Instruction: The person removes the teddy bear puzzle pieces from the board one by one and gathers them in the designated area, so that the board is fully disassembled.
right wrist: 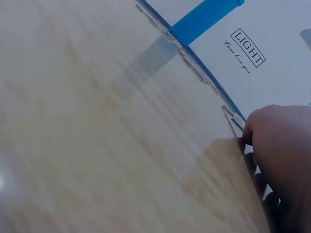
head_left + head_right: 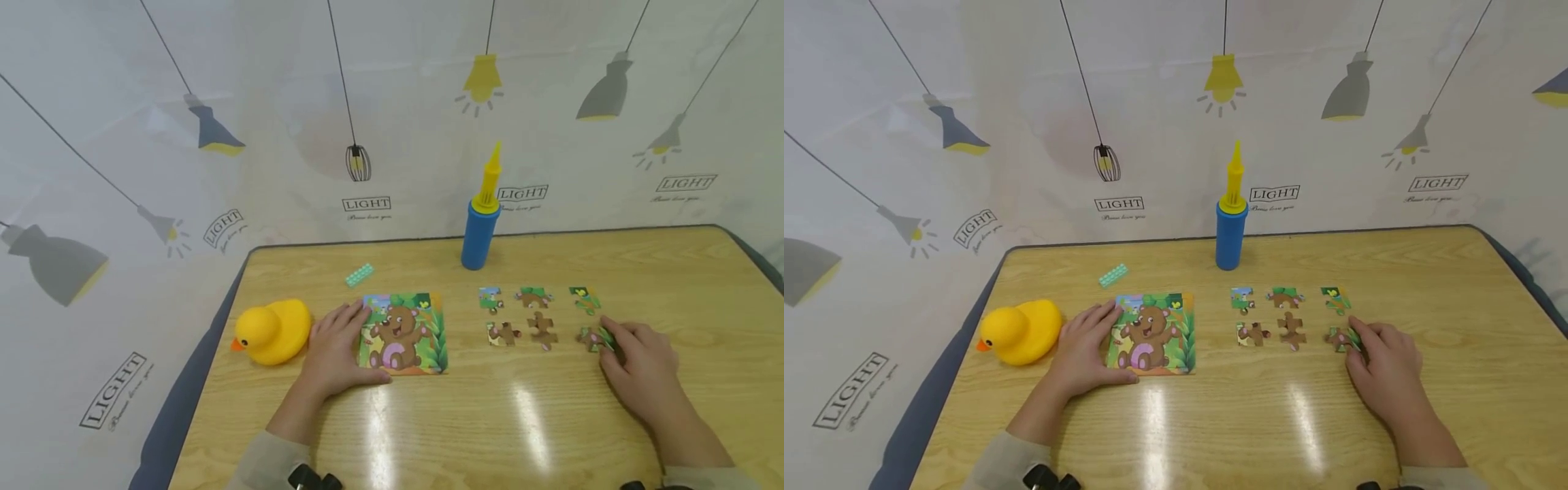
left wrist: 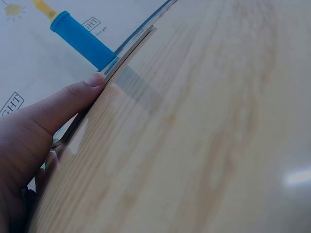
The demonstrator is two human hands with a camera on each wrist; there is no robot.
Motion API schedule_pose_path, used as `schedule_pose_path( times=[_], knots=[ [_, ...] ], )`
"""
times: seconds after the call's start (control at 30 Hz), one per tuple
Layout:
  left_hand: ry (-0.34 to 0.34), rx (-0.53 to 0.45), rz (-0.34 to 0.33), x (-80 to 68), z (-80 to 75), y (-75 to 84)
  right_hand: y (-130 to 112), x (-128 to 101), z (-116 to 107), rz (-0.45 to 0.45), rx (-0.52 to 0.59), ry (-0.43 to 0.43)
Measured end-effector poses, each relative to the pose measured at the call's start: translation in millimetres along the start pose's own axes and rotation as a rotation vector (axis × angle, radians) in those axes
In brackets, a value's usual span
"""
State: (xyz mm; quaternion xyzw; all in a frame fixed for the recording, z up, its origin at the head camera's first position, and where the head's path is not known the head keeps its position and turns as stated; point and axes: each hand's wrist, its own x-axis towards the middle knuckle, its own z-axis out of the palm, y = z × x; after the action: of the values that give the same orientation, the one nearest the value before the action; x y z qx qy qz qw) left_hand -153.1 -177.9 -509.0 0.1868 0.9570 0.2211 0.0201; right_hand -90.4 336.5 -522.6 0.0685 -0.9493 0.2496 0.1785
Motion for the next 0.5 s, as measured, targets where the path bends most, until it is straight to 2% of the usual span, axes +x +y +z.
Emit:
schedule_pose_path(
  times=[0.27,0.37,0.5],
  knots=[
    [-0.003,-0.005,-0.007,-0.3,1.1,-3.5,-6.7,2.6,4.2,0.157,-0.004,-0.066],
    [-0.001,0.001,-0.009,-1.5,0.9,-4.3,-7.2,3.9,5.7,0.172,0.005,-0.069],
    [0.01,-0.005,0.012,-1.0,1.5,-3.3,-6.0,6.0,4.0,0.154,0.034,-0.013]
  ],
)
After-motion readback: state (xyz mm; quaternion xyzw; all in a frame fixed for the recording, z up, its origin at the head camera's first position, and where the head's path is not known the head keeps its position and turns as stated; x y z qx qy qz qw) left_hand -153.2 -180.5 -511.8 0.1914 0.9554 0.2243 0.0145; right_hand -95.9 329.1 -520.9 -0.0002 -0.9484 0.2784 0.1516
